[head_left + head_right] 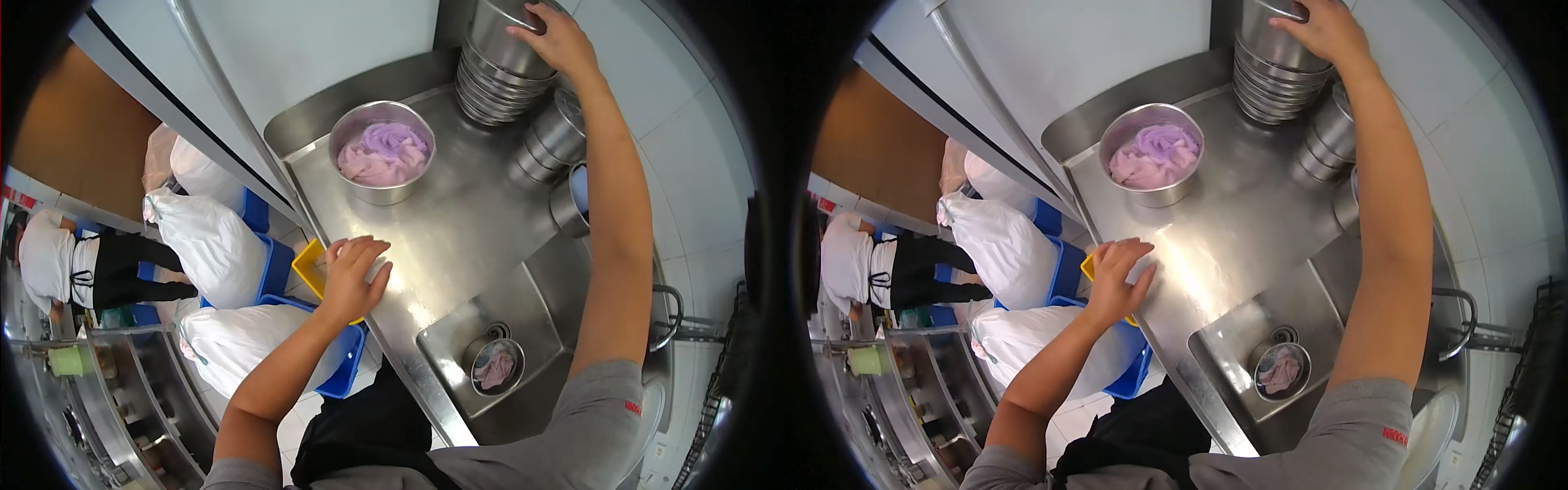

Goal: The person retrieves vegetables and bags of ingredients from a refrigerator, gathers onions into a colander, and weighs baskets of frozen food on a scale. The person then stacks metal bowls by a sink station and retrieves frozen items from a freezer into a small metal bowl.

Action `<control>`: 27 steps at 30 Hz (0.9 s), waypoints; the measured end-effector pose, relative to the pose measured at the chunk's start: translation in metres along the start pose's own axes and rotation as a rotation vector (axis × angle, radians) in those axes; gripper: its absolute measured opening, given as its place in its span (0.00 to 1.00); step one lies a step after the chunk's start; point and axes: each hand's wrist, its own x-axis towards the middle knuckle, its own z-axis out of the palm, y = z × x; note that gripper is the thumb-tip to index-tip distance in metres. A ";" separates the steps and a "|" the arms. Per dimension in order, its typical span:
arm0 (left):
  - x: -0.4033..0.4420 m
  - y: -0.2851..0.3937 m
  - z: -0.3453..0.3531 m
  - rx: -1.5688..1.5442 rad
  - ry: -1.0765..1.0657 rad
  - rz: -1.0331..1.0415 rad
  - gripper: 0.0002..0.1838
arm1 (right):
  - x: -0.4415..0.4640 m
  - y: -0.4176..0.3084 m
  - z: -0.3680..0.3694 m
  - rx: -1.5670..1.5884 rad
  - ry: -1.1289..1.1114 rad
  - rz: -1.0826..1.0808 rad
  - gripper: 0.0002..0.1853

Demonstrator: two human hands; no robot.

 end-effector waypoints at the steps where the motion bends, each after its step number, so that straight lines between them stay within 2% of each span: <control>1: 0.006 0.003 -0.001 -0.043 -0.005 0.028 0.18 | -0.012 0.002 -0.001 -0.010 -0.003 0.011 0.36; 4: 0.032 0.011 -0.001 -0.176 -0.006 0.064 0.16 | -0.050 0.000 0.003 -0.096 0.069 -0.070 0.40; 6: 0.054 0.014 0.002 -0.312 -0.015 0.046 0.15 | -0.095 -0.012 0.002 -0.120 0.233 -0.161 0.41; 7: 0.069 0.015 0.006 -0.365 -0.022 0.030 0.15 | -0.116 -0.023 -0.001 -0.042 0.252 -0.137 0.38; 9: 0.111 0.022 0.020 -0.743 -0.139 -0.155 0.25 | -0.159 -0.046 -0.010 0.107 0.272 -0.088 0.36; 11: 0.152 0.041 0.025 -1.051 -0.253 -0.520 0.36 | -0.201 -0.066 -0.013 0.217 0.268 -0.041 0.40; 12: 0.165 0.045 0.028 -1.049 -0.261 -0.514 0.36 | -0.223 -0.075 -0.009 0.255 0.259 -0.016 0.43; 14: 0.180 0.056 0.035 -1.408 -0.446 -0.775 0.44 | -0.272 -0.084 0.012 0.309 0.255 0.027 0.44; 15: 0.178 0.064 0.033 -1.513 -0.527 -0.805 0.44 | -0.297 -0.082 0.028 0.266 0.250 -0.001 0.45; 16: 0.169 0.063 0.047 -1.504 -0.538 -0.803 0.44 | -0.321 -0.078 0.043 0.224 0.241 -0.024 0.45; 18: 0.147 0.044 0.089 -1.310 -0.430 -0.821 0.51 | -0.349 -0.071 0.063 0.241 0.280 -0.054 0.45; 20: 0.133 0.037 0.102 -1.269 -0.446 -0.814 0.52 | -0.372 -0.062 0.062 0.250 0.301 -0.073 0.44; 22: 0.132 0.029 0.111 -1.307 -0.457 -0.810 0.54 | -0.371 -0.053 0.047 0.642 0.445 -0.124 0.42; 23: 0.130 0.027 0.117 -1.248 -0.422 -0.814 0.57 | -0.365 -0.050 0.044 0.643 0.444 -0.119 0.42; 25: 0.135 0.037 0.115 -1.202 -0.482 -0.857 0.60 | -0.329 -0.035 0.039 1.075 0.763 0.359 0.38; 27: 0.142 0.046 0.114 -1.152 -0.543 -0.901 0.62 | -0.304 0.010 0.032 1.309 0.234 0.896 0.38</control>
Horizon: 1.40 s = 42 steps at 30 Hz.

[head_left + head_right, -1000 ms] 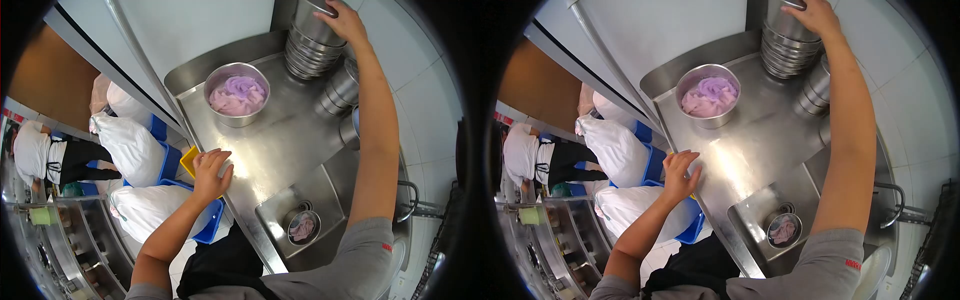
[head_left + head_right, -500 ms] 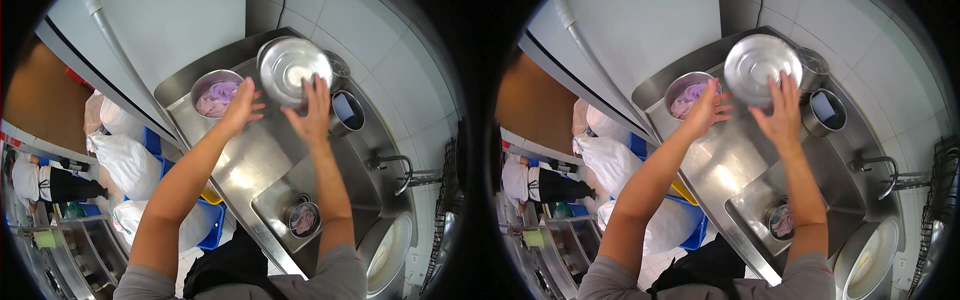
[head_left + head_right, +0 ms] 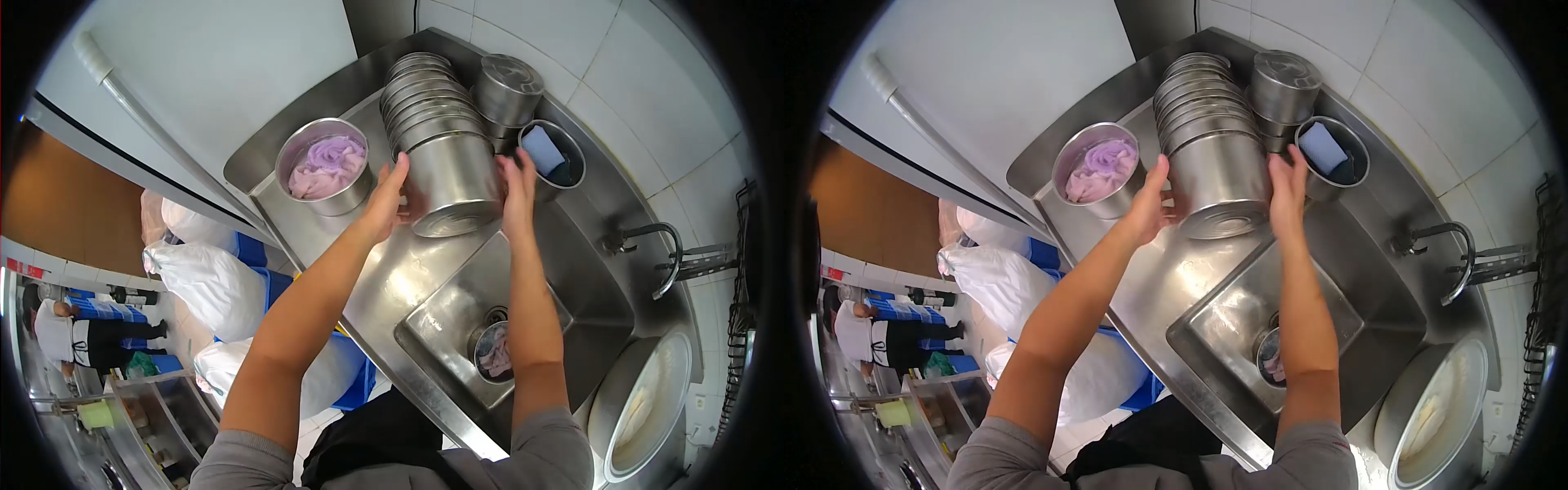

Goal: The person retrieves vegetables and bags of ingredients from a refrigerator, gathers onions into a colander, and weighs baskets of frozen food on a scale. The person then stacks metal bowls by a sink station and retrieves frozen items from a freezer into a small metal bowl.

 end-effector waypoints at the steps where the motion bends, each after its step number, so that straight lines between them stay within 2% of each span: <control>1: 0.006 0.009 0.004 0.022 0.020 0.009 0.64 | 0.018 -0.007 0.002 0.047 0.005 0.232 0.40; 3: 0.019 0.018 0.011 0.048 0.038 0.015 0.65 | 0.049 -0.009 -0.015 0.106 -0.274 0.627 0.42; 5: 0.034 0.027 0.021 0.100 0.028 -0.051 0.68 | 0.062 0.006 -0.014 -0.031 -0.372 0.548 0.53; 6: 0.020 0.036 0.040 0.196 0.181 0.039 0.67 | 0.060 0.006 -0.008 -0.017 -0.408 0.514 0.57; 7: 0.024 0.032 0.036 0.197 0.178 0.041 0.67 | 0.053 0.007 -0.003 -0.018 -0.406 0.512 0.57; 9: 0.031 0.028 0.023 0.144 0.099 0.196 0.65 | 0.038 0.012 0.001 -0.162 -0.335 0.311 0.57; 10: 0.025 0.025 0.020 0.168 0.156 0.183 0.64 | 0.031 0.017 0.005 -0.146 -0.282 0.276 0.52; 11: 0.018 0.020 0.017 0.176 0.153 0.181 0.64 | 0.020 0.022 0.003 -0.141 -0.276 0.276 0.52; 14: 0.007 0.001 0.004 0.324 0.116 0.437 0.68 | -0.011 0.021 0.001 -0.142 -0.256 0.185 0.44; 17: -0.017 -0.014 -0.005 0.370 0.063 0.500 0.69 | -0.036 0.025 -0.004 -0.046 -0.334 0.067 0.45; 19: -0.027 -0.019 -0.011 0.404 0.003 0.563 0.72 | -0.049 0.011 -0.004 -0.072 -0.343 0.133 0.49; 21: -0.041 -0.029 -0.019 0.456 -0.085 0.666 0.77 | -0.065 0.007 -0.002 0.027 -0.424 -0.010 0.52; 22: -0.045 -0.031 -0.021 0.430 -0.125 0.691 0.81 | -0.070 0.004 -0.002 0.071 -0.468 0.035 0.61; 23: -0.050 -0.033 -0.022 0.427 -0.129 0.697 0.81 | -0.075 0.000 -0.002 0.066 -0.468 0.029 0.61; 25: -0.068 -0.031 -0.022 0.357 -0.197 0.702 0.82 | -0.090 -0.011 -0.001 0.019 -0.500 -0.016 0.70; 26: -0.081 -0.029 -0.020 0.335 -0.192 0.645 0.84 | -0.095 -0.011 -0.002 0.009 -0.529 -0.014 0.77; 27: -0.087 -0.032 -0.024 0.336 -0.196 0.652 0.84 | -0.101 -0.014 -0.002 0.007 -0.529 -0.022 0.77; 29: -0.101 -0.035 -0.035 0.551 -0.182 0.786 0.86 | -0.118 -0.018 -0.001 -0.335 -0.544 -0.168 0.80; 30: -0.110 -0.035 -0.039 0.730 -0.116 0.813 0.86 | -0.128 -0.011 -0.002 -0.445 -0.523 -0.108 0.81; 31: -0.115 -0.041 -0.045 0.735 -0.117 0.812 0.86 | -0.135 -0.001 -0.002 -0.441 -0.521 -0.109 0.81; 33: -0.116 -0.053 -0.056 0.801 -0.043 0.801 0.73 | -0.140 0.019 -0.001 -0.569 -0.571 0.089 0.81; 34: -0.114 -0.056 -0.061 0.802 -0.043 0.806 0.73 | -0.140 0.026 -0.001 -0.570 -0.570 0.084 0.81; 36: -0.113 -0.064 -0.069 0.896 -0.126 0.766 0.50 | -0.141 0.034 0.000 -0.675 -0.576 -0.041 0.78; 37: -0.118 -0.071 -0.070 0.883 0.007 0.735 0.35 | -0.144 0.035 0.001 -0.725 -0.577 -0.097 0.76; 38: -0.121 -0.076 -0.075 0.951 0.054 0.753 0.34 | -0.137 0.032 -0.005 -0.713 -0.592 -0.233 0.68; 39: -0.122 -0.081 -0.080 1.020 0.105 0.774 0.33 | -0.123 0.032 -0.014 -0.710 -0.586 -0.236 0.68; 41: -0.127 -0.102 -0.090 1.018 0.175 0.738 0.30 | -0.086 0.034 -0.027 -0.492 -0.583 -0.264 0.61; 42: -0.128 -0.114 -0.097 1.010 0.253 0.701 0.26 | -0.059 0.026 -0.017 -0.251 -0.488 -0.189 0.59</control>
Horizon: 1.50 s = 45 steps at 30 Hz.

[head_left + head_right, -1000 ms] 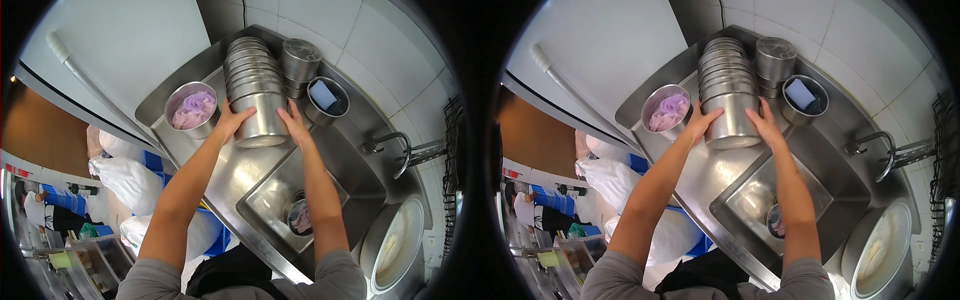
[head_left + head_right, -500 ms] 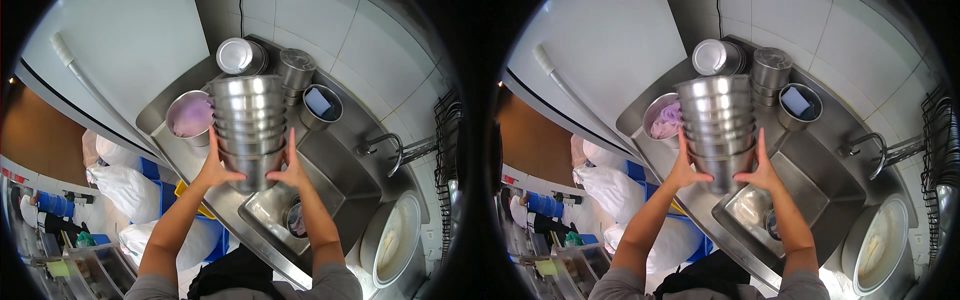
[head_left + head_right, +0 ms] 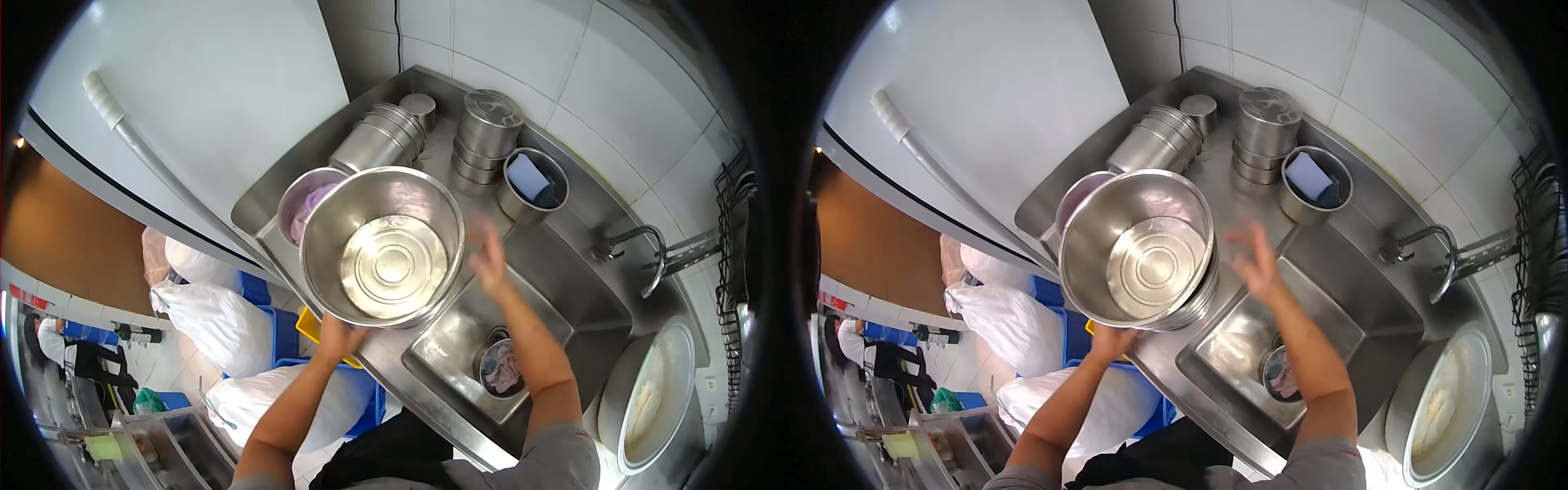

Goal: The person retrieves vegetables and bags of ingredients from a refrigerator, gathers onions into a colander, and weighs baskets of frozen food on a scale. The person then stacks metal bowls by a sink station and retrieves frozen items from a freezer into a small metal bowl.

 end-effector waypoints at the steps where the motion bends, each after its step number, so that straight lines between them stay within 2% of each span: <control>1: -0.010 -0.013 0.008 0.008 0.003 -0.003 0.26 | 0.035 -0.008 -0.006 0.244 0.115 0.032 0.56; 3: -0.025 -0.039 0.027 0.128 0.138 0.046 0.22 | 0.104 -0.014 -0.007 0.094 0.143 0.144 0.57; 4: -0.030 -0.038 0.035 0.290 0.219 0.046 0.20 | 0.138 -0.007 -0.008 -0.068 0.121 0.146 0.59; 5: -0.032 -0.043 0.042 0.299 0.215 0.043 0.20 | 0.169 -0.001 -0.009 -0.234 0.096 0.146 0.62; 6: -0.034 -0.052 0.048 0.357 0.222 -0.001 0.20 | 0.192 -0.002 -0.007 -0.224 0.092 0.148 0.62; 8: -0.040 -0.067 0.057 0.450 0.177 -0.054 0.20 | 0.230 -0.011 0.000 -0.175 -0.140 0.514 0.68; 9: -0.042 -0.071 0.058 0.455 0.180 -0.066 0.20 | 0.244 -0.004 0.006 -0.146 -0.201 0.561 0.72; 11: -0.046 -0.073 0.060 0.513 0.101 -0.071 0.19 | 0.261 0.013 0.016 -0.118 -0.180 0.625 0.69; 12: -0.041 -0.059 0.055 0.509 0.135 -0.067 0.18 | 0.264 0.017 0.017 -0.122 -0.189 0.618 0.69; 14: -0.035 -0.051 0.050 0.507 0.178 -0.062 0.17 | 0.264 0.019 0.022 -0.252 -0.105 0.359 0.60; 15: -0.034 -0.049 0.051 0.501 0.209 -0.050 0.17 | 0.260 0.011 0.026 -0.260 -0.115 0.356 0.60; 17: -0.031 -0.049 0.052 0.472 0.209 -0.072 0.17 | 0.244 -0.017 0.026 -0.715 0.015 0.075 0.48; 18: -0.029 -0.047 0.052 0.392 0.235 -0.107 0.19 | 0.236 -0.025 0.026 -0.823 0.031 0.032 0.40; 20: -0.026 -0.043 0.051 0.305 0.257 -0.131 0.20 | 0.224 -0.044 0.022 -0.959 0.006 0.031 0.37; 21: -0.025 -0.034 0.046 0.387 0.278 -0.113 0.21 | 0.218 -0.052 0.019 -1.085 -0.024 0.029 0.34; 22: -0.023 -0.029 0.042 0.470 0.298 -0.092 0.23 | 0.213 -0.055 0.013 -1.110 -0.138 0.008 0.26; 23: -0.023 -0.027 0.042 0.461 0.295 -0.083 0.23 | 0.212 -0.060 0.006 -1.120 -0.130 0.013 0.26; 25: -0.025 -0.026 0.038 0.468 0.270 -0.094 0.25 | 0.214 -0.074 -0.002 -1.080 -0.269 -0.159 0.21; 26: -0.026 -0.025 0.037 0.446 0.239 -0.133 0.25 | 0.215 -0.080 0.001 -1.108 -0.344 -0.046 0.16; 27: -0.025 -0.027 0.037 0.441 0.238 -0.124 0.25 | 0.220 -0.093 0.002 -1.115 -0.336 -0.043 0.16; 29: -0.027 -0.027 0.039 0.447 0.272 -0.114 0.24 | 0.232 -0.114 0.001 -1.040 -0.506 0.394 0.13; 30: -0.025 -0.021 0.037 0.437 0.286 -0.115 0.24 | 0.232 -0.107 -0.006 -1.193 -0.494 0.081 0.09; 31: -0.027 -0.020 0.038 0.429 0.287 -0.110 0.24 | 0.233 -0.104 -0.010 -1.201 -0.492 0.083 0.09; 33: -0.026 -0.019 0.037 0.435 0.283 -0.133 0.23 | 0.238 -0.107 -0.016 -1.094 -0.272 -0.133 0.07; 35: -0.026 -0.017 0.036 0.421 0.291 -0.122 0.23 | 0.246 -0.122 -0.031 -0.890 -0.089 -0.195 0.06; 37: -0.026 -0.015 0.034 0.413 0.297 -0.121 0.23 | 0.239 -0.167 -0.038 -0.935 -0.022 -0.237 0.05; 39: -0.026 -0.015 0.036 0.410 0.318 -0.129 0.23 | 0.221 -0.222 -0.043 -0.743 0.015 -0.182 0.07; 40: -0.026 -0.016 0.036 0.418 0.308 -0.128 0.23 | 0.203 -0.254 -0.040 -0.646 0.048 -0.223 0.05; 42: -0.027 -0.016 0.037 0.408 0.317 -0.130 0.24 | 0.175 -0.297 -0.046 -0.422 0.020 -0.323 0.04; 45: -0.028 -0.018 0.034 0.394 0.347 -0.083 0.23 | 0.125 -0.332 -0.031 -0.448 -0.127 -0.419 0.05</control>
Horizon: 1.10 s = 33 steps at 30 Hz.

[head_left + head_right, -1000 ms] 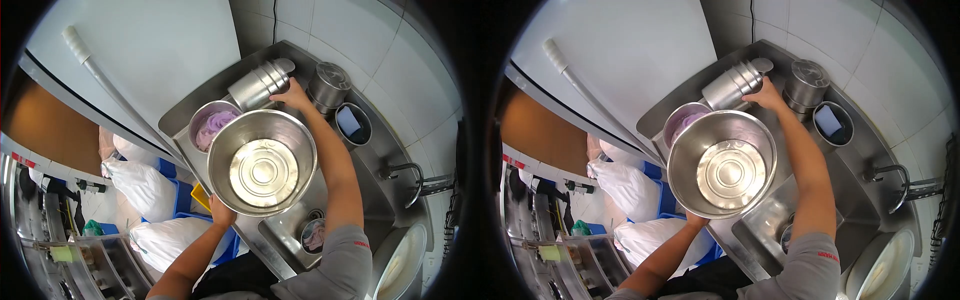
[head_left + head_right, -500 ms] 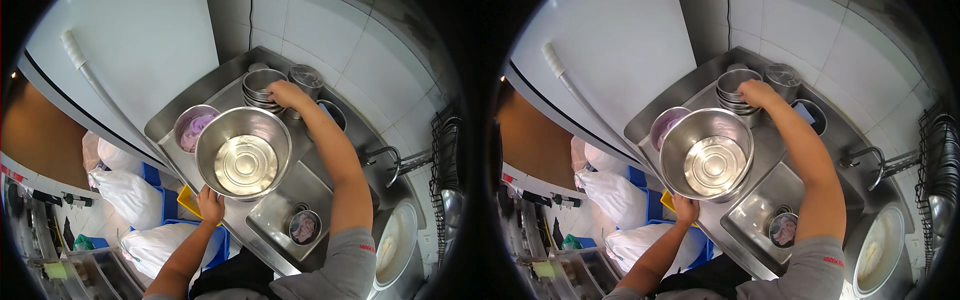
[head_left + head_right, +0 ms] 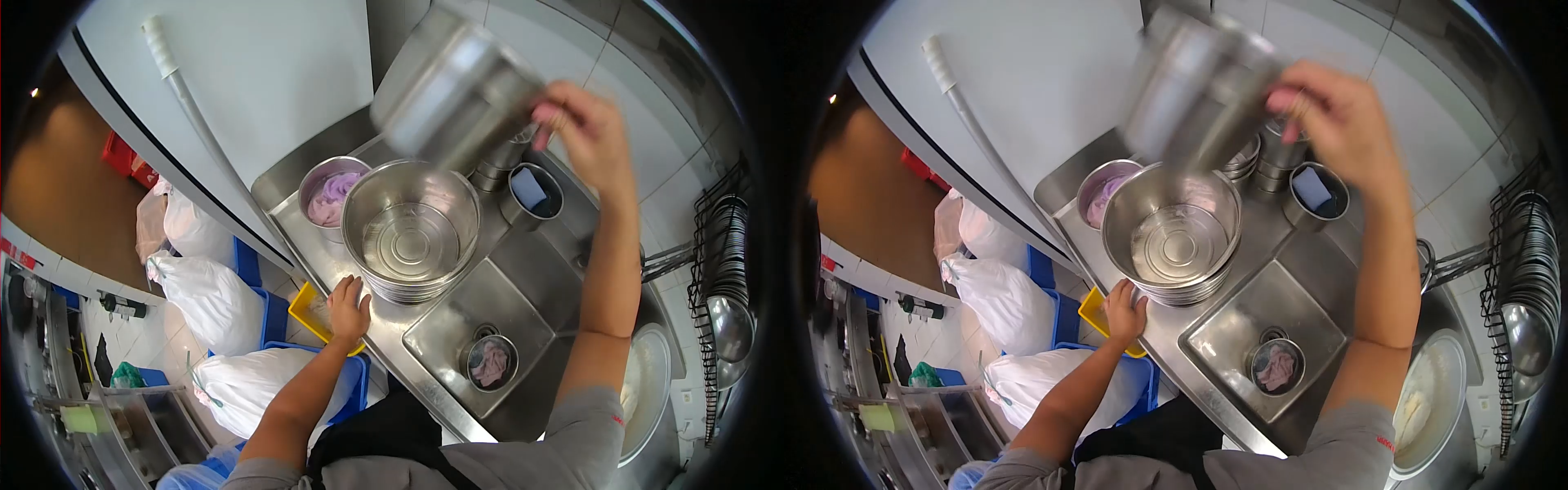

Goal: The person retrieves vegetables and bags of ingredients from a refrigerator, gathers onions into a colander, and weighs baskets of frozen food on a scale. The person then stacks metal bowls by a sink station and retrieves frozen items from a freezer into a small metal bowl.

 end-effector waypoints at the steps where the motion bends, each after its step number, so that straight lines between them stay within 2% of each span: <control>1: 0.003 -0.003 0.003 -0.291 0.071 -0.115 0.21 | -0.011 -0.002 0.014 0.073 -0.045 -0.016 0.04; 2: 0.009 -0.005 0.003 -0.583 0.135 -0.222 0.20 | -0.021 -0.008 0.032 0.012 -0.088 -0.085 0.05; 3: 0.023 -0.001 -0.014 -0.448 0.152 -0.280 0.20 | -0.030 -0.003 0.046 -0.044 -0.167 -0.200 0.05; 4: 0.042 0.008 -0.036 -0.534 0.197 -0.283 0.19 | -0.039 0.003 0.057 -0.101 -0.244 -0.310 0.06; 6: 0.077 0.021 -0.074 -0.720 0.296 -0.272 0.17 | -0.049 0.010 0.067 -0.057 -0.410 -0.221 0.07; 7: 0.090 0.023 -0.089 -0.819 0.352 -0.259 0.16 | -0.050 0.023 0.063 -0.056 -0.365 -0.323 0.09; 8: 0.100 0.028 -0.105 -0.814 0.347 -0.249 0.16 | -0.049 0.041 0.056 -0.055 -0.353 -0.322 0.09; 10: 0.115 0.038 -0.137 -0.905 0.414 -0.194 0.13 | -0.042 0.088 0.046 0.209 -0.005 0.211 0.11; 12: 0.127 0.046 -0.160 -0.868 0.402 -0.149 0.12 | -0.036 0.161 0.068 -0.086 -0.046 0.232 0.16; 14: 0.141 0.053 -0.174 -0.832 0.398 -0.109 0.11 | -0.054 0.248 0.123 -0.487 -0.147 0.088 0.22; 15: 0.149 0.056 -0.179 -0.805 0.377 -0.083 0.10 | -0.054 0.249 0.133 -0.479 -0.144 0.088 0.22; 17: 0.166 0.061 -0.180 -0.772 0.368 -0.044 0.07 | -0.041 0.242 0.157 -0.680 -0.410 0.419 0.26; 18: 0.174 0.064 -0.177 -0.769 0.371 -0.042 0.07 | -0.033 0.238 0.162 -0.678 -0.408 0.415 0.26; 20: 0.192 0.064 -0.169 -0.686 0.205 -0.027 0.07 | -0.014 0.229 0.164 -0.551 -0.302 0.601 0.25; 21: 0.203 0.063 -0.162 -0.614 0.159 0.012 0.08 | -0.006 0.229 0.162 -0.549 -0.304 0.596 0.25; 22: 0.215 0.064 -0.155 -0.542 0.118 0.048 0.08 | 0.004 0.229 0.159 -0.538 -0.172 0.584 0.23; 24: 0.239 0.065 -0.143 -0.633 -0.011 -0.001 0.11 | 0.025 0.221 0.143 -0.488 -0.003 0.546 0.20; 26: 0.258 0.076 -0.139 -0.685 0.014 -0.036 0.12 | 0.047 0.200 0.117 -0.388 0.005 0.596 0.22; 28: 0.265 0.088 -0.142 -0.742 0.042 -0.061 0.13 | 0.066 0.174 0.094 -0.391 0.059 0.522 0.23; 29: 0.266 0.095 -0.148 -0.683 0.057 -0.002 0.15 | 0.072 0.158 0.083 -0.398 0.055 0.512 0.23; 31: 0.270 0.101 -0.165 -0.634 0.082 0.052 0.17 | 0.078 0.112 0.060 -0.421 0.234 0.244 0.22; 33: 0.273 0.096 -0.194 -0.664 0.158 0.127 0.21 | 0.073 0.043 0.039 -0.318 0.254 0.141 0.18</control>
